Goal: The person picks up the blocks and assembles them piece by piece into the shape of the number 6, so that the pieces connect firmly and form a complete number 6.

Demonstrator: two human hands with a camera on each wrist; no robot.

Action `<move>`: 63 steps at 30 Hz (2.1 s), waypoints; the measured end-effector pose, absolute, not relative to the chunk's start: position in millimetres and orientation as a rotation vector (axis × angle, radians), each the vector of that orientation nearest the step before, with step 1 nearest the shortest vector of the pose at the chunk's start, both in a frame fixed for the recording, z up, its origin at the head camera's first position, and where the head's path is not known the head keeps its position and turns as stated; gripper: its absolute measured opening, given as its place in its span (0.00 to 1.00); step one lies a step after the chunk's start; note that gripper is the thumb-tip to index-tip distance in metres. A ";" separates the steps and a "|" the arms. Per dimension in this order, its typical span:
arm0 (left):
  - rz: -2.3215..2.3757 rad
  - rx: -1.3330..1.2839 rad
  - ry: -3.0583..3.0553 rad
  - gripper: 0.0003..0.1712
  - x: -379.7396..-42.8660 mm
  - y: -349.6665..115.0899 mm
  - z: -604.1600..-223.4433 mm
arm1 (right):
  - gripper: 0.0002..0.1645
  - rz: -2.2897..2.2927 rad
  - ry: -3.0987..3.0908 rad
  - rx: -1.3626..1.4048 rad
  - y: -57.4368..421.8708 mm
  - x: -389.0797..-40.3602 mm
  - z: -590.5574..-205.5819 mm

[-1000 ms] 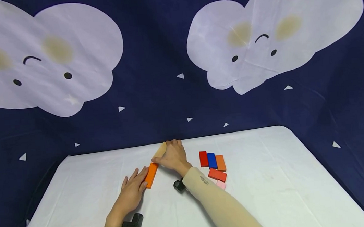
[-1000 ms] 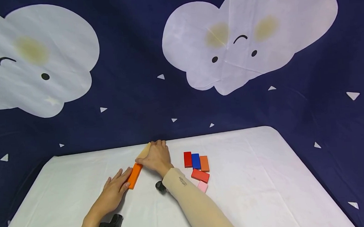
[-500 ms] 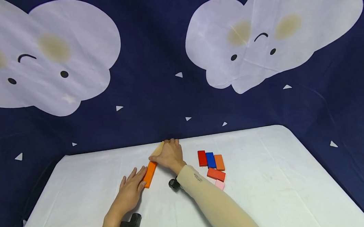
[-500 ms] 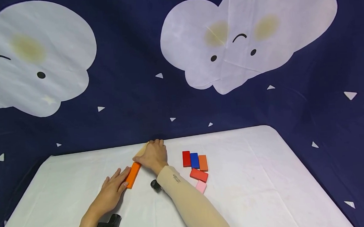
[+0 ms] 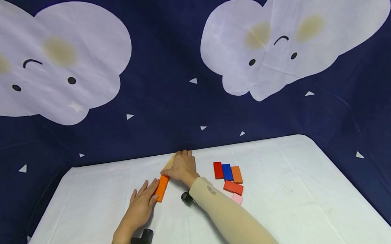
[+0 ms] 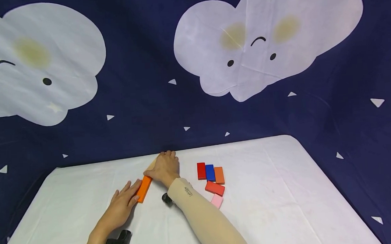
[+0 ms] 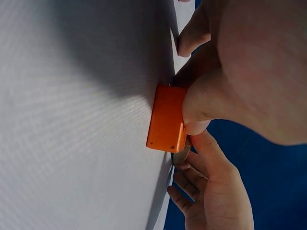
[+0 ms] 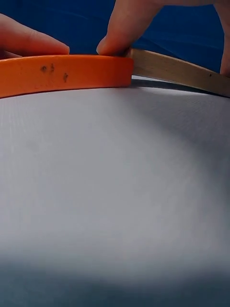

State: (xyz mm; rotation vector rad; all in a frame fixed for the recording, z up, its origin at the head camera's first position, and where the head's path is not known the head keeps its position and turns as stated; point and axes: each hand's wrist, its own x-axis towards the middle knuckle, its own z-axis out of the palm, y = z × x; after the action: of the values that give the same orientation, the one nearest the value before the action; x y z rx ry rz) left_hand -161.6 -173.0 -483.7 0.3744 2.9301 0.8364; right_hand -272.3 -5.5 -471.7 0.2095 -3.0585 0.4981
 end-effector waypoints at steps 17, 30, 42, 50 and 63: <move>0.829 0.352 2.928 0.30 -161.6 -172.3 -482.4 | 0.49 0.609 -3.020 0.198 4.7 -271.1 -472.9; 0.821 0.350 2.918 0.30 -161.9 -175.2 -480.1 | 0.48 0.859 -2.958 0.166 21.8 -271.3 -463.1; 0.841 0.332 2.910 0.31 -159.9 -174.1 -478.0 | 0.42 1.157 -2.825 0.170 69.4 -253.2 -446.4; 0.838 0.319 2.926 0.31 -160.8 -172.1 -479.8 | 0.39 1.124 -2.813 0.332 104.2 -228.2 -437.4; 0.882 0.283 2.881 0.34 -170.3 -180.2 -472.1 | 0.37 1.140 -2.835 0.426 142.3 -195.1 -441.7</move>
State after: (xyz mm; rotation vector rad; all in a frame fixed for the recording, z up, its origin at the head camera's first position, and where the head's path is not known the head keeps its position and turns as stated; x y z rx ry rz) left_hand -170.3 -180.2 -472.1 0.2830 2.8812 0.8824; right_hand -195.1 142.3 -441.7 0.4256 -2.8354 1.1400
